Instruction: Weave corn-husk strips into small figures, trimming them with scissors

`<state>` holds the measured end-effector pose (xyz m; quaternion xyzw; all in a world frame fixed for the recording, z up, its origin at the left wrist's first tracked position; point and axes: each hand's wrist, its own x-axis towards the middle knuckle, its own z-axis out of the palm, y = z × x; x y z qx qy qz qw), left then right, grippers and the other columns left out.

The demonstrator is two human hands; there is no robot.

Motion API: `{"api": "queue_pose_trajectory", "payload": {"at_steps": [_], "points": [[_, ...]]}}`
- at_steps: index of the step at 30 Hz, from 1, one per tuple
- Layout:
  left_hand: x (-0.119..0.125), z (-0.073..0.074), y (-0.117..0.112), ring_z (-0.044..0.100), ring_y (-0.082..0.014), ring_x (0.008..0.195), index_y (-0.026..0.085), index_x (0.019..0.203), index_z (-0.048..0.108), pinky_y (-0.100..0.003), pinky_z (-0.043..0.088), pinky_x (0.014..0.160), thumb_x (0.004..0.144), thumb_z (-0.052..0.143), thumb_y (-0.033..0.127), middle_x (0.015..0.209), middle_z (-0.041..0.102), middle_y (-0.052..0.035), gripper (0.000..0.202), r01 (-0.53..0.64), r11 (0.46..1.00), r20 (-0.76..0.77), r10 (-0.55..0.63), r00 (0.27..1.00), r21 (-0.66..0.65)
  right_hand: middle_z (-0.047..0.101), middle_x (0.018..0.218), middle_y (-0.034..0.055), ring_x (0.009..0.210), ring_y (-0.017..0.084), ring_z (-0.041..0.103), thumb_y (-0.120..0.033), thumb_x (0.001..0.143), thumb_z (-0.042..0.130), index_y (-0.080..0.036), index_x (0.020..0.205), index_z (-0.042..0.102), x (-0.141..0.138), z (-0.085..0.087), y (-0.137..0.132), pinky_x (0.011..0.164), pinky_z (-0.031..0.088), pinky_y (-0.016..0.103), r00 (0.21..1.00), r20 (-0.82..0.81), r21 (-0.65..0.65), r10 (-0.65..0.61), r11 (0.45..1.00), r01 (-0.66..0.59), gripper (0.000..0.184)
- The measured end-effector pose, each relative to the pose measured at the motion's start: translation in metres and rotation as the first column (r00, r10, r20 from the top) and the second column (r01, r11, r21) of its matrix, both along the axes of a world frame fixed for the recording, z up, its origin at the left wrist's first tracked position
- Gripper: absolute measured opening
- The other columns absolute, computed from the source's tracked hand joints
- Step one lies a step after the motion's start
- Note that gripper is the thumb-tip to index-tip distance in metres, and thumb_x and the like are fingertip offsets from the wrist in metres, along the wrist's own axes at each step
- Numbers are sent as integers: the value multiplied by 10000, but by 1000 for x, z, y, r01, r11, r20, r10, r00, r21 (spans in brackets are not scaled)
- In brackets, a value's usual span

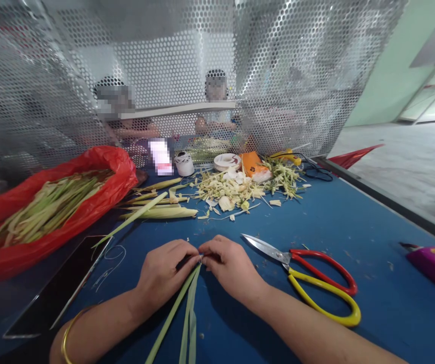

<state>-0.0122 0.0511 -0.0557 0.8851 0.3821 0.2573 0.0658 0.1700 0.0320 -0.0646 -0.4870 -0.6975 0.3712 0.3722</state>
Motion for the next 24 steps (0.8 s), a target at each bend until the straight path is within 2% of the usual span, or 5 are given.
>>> {"api": "queue_pose_trajectory", "payload": {"at_steps": [9,12,15,18,24], "points": [[-1,0,-1,604,-140,768,203,815,623,-244,416,708,940,478,301,786,662,-4,215,8,999,44,-6,999,-45,573,692,-17,669,139,561,-108,824,536,-195,704,572,-1,2,0,623,416,247,998,-1,-35,-66,997,66,153],[-1,-1,-1,603,-134,758,207,812,622,-240,415,700,938,481,285,779,660,4,205,1,998,55,2,998,-55,560,645,-34,638,138,576,-130,836,495,-202,723,525,-3,2,1,617,435,252,993,-91,-121,-69,991,57,137],[0,-2,0,601,-130,742,203,806,616,-238,415,688,935,486,280,773,656,6,198,0,999,69,3,998,-43,574,752,-23,662,133,590,-123,804,510,-198,862,575,-4,1,1,633,478,257,973,-222,-178,-70,984,30,115],[1,-2,0,605,-134,747,199,811,620,-239,422,689,936,480,278,784,661,-5,203,16,999,81,-13,997,-27,575,868,6,740,138,585,-115,787,544,-209,930,660,-3,0,1,678,484,261,978,-210,-119,-12,993,-14,206],[0,-1,-2,615,-135,760,205,825,633,-235,432,703,933,492,284,799,677,-12,194,43,998,125,-37,991,-45,561,767,0,721,142,558,-158,787,610,-190,691,649,0,-2,3,662,441,257,986,-165,-65,-35,998,25,109]]}}
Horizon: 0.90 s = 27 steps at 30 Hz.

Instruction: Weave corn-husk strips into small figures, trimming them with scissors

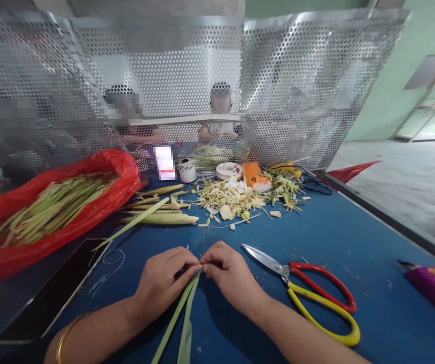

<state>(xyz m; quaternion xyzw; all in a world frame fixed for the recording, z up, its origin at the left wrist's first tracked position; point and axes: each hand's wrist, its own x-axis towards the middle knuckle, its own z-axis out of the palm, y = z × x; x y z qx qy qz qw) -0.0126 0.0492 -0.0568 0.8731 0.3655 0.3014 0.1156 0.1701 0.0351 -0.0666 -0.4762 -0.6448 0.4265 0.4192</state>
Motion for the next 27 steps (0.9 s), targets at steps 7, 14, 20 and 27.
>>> {"api": "queue_pose_trajectory", "payload": {"at_steps": [7,14,20,27], "points": [[-1,1,5,616,-127,746,213,810,658,-230,425,697,916,529,301,779,678,3,188,-42,995,46,46,998,-86,610,843,28,851,180,618,-209,808,587,-201,673,624,1,1,2,739,494,283,998,-53,-12,-23,1000,22,140],[-1,4,6,626,-134,786,227,820,669,-242,412,729,915,502,250,806,686,13,193,-112,975,30,120,992,-191,596,1012,85,1087,240,563,-102,834,499,-216,732,620,9,11,-3,765,486,313,977,209,163,-42,987,7,195],[0,4,10,605,-157,756,218,748,593,-265,386,681,884,497,234,775,659,11,168,-288,930,-101,272,957,-228,557,983,57,774,161,580,-31,826,450,-216,758,579,18,23,-6,683,447,283,873,473,209,121,947,-244,236],[3,4,14,574,-163,728,212,727,526,-276,351,653,876,451,178,761,622,4,170,-351,911,-210,307,928,-218,574,1017,46,784,148,569,21,788,450,-216,764,555,15,30,-9,668,425,254,843,471,172,259,911,-375,261]]}}
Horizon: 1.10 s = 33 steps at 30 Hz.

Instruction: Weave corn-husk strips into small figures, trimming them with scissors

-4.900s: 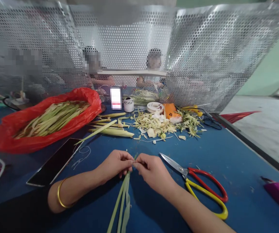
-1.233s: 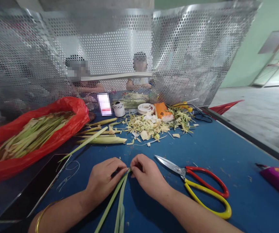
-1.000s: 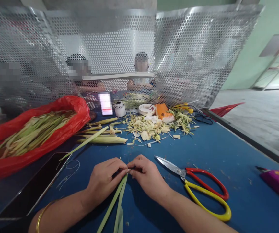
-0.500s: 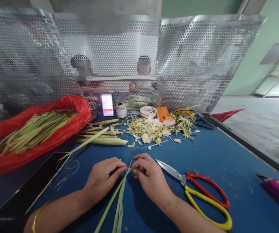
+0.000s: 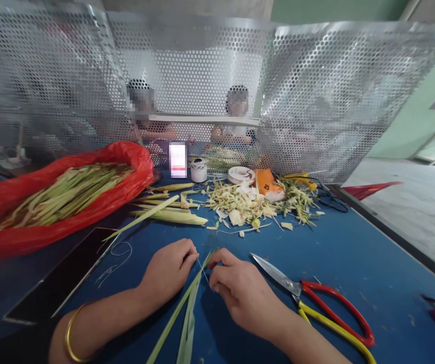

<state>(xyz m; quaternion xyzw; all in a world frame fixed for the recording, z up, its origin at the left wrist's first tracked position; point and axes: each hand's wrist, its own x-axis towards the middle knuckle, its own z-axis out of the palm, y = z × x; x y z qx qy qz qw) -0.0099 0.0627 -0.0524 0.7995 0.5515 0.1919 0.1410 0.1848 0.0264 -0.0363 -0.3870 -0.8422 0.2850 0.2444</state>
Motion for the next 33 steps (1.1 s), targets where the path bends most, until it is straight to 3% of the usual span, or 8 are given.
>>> {"api": "queue_pose_trajectory", "payload": {"at_steps": [3,6,10,13,15,21,26,33], "points": [[1,-1,-1,550,-161,693,211,702,500,-276,326,623,858,477,202,727,597,6,157,-13,1000,3,13,1000,9,587,1016,44,928,160,580,35,787,452,-213,761,545,-5,-5,-1,752,437,245,990,-140,-75,26,996,-37,266],[1,-1,-1,513,-153,642,210,661,475,-274,302,592,829,500,215,678,564,12,170,-32,999,63,31,998,14,597,898,20,867,154,578,33,779,456,-213,741,514,-9,-13,-1,729,431,241,980,-194,-138,45,988,-73,256],[1,0,3,513,-129,610,198,646,491,-250,349,588,824,487,230,670,597,8,182,59,983,411,18,912,-174,550,792,-10,727,142,506,31,782,442,-220,760,476,-10,-20,0,662,397,242,987,-160,-122,21,992,-41,254],[1,2,6,494,-93,508,193,728,484,-227,366,528,870,450,332,731,651,0,202,317,872,669,16,743,-372,535,813,-8,746,144,489,9,822,430,-222,772,455,-9,-21,0,674,386,245,990,-139,-102,19,994,-33,238],[0,3,7,483,-84,462,203,755,440,-218,360,495,886,431,368,731,660,5,211,423,801,714,7,700,-424,528,819,-6,758,147,485,-5,849,416,-224,784,450,-8,-22,0,679,381,248,993,-120,-101,20,994,-32,230],[-1,9,5,533,-115,567,206,707,475,-226,347,578,842,480,235,624,626,41,139,312,899,407,-172,897,-308,516,826,-1,739,154,463,-44,903,367,-230,818,412,-7,-20,-3,660,364,257,999,-16,-112,28,993,-30,210],[-1,11,3,552,-130,620,211,699,488,-236,315,589,843,477,249,634,635,41,149,278,925,302,-196,933,-259,512,809,8,729,167,452,-48,895,361,-228,801,387,-10,-18,-5,653,357,270,997,75,-77,16,997,-10,205],[-2,10,4,552,-139,626,218,718,484,-244,303,592,847,458,249,632,622,43,135,251,931,248,-186,951,-265,511,784,-8,717,149,458,-42,880,369,-225,783,399,-9,-21,-2,648,367,246,1000,-24,-132,-9,991,6,210]]}}
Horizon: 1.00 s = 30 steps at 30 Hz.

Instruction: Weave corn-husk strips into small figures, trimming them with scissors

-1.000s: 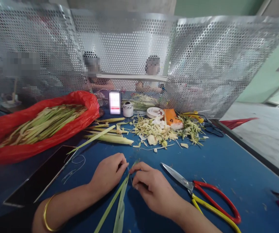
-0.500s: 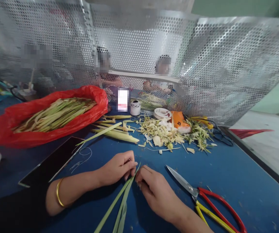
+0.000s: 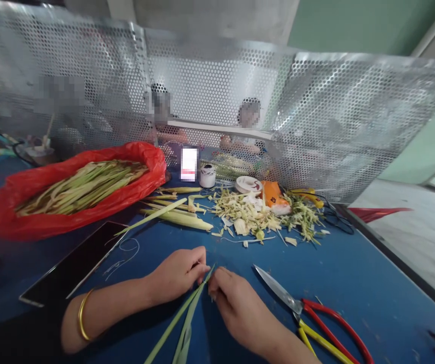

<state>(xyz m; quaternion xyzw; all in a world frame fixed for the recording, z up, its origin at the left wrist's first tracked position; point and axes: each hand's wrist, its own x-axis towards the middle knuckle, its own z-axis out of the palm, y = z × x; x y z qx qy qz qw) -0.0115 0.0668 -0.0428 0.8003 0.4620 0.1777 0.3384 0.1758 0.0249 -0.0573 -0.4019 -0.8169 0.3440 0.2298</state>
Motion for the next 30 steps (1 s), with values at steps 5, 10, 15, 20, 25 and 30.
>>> {"api": "queue_pose_trajectory", "payload": {"at_steps": [5,10,15,20,25,30], "points": [[-1,-2,-1,557,-153,653,222,735,479,-253,291,595,848,445,245,647,622,37,121,11,999,-52,-9,999,42,535,800,0,736,159,472,-18,837,384,-221,776,411,-3,1,-1,670,368,259,999,46,37,-11,999,9,214],[-1,-3,-1,549,-160,648,222,749,484,-260,285,589,845,437,245,652,620,27,109,12,999,-86,-8,996,52,549,793,4,733,163,480,-23,824,400,-217,768,429,-3,0,-1,673,367,267,998,69,58,-11,998,7,203],[1,-5,1,545,-152,636,210,700,501,-253,312,581,804,497,264,629,616,24,118,-47,999,-7,47,999,-1,568,800,2,741,150,509,-76,850,441,-209,771,494,-2,-3,3,684,394,253,994,-105,-48,-29,999,24,163],[1,-7,3,473,-99,442,190,682,513,-221,341,455,758,574,365,558,573,40,201,-75,916,256,188,948,-395,559,847,23,779,157,542,-160,832,525,-191,688,536,-3,3,6,679,416,256,937,-316,-218,-151,972,83,148],[1,-1,3,538,-94,484,140,696,600,-214,435,475,664,670,306,597,620,6,183,-48,769,338,335,879,-638,580,899,43,859,180,554,-235,801,596,-182,662,594,-1,9,9,778,404,292,892,-380,-291,-243,947,134,149],[2,-3,1,597,-107,538,118,731,670,-224,471,527,640,684,249,641,670,-20,160,11,758,347,286,893,-653,580,871,40,848,182,555,-299,782,630,-185,662,622,-3,8,10,773,420,296,864,-392,-317,-315,928,195,166]]}}
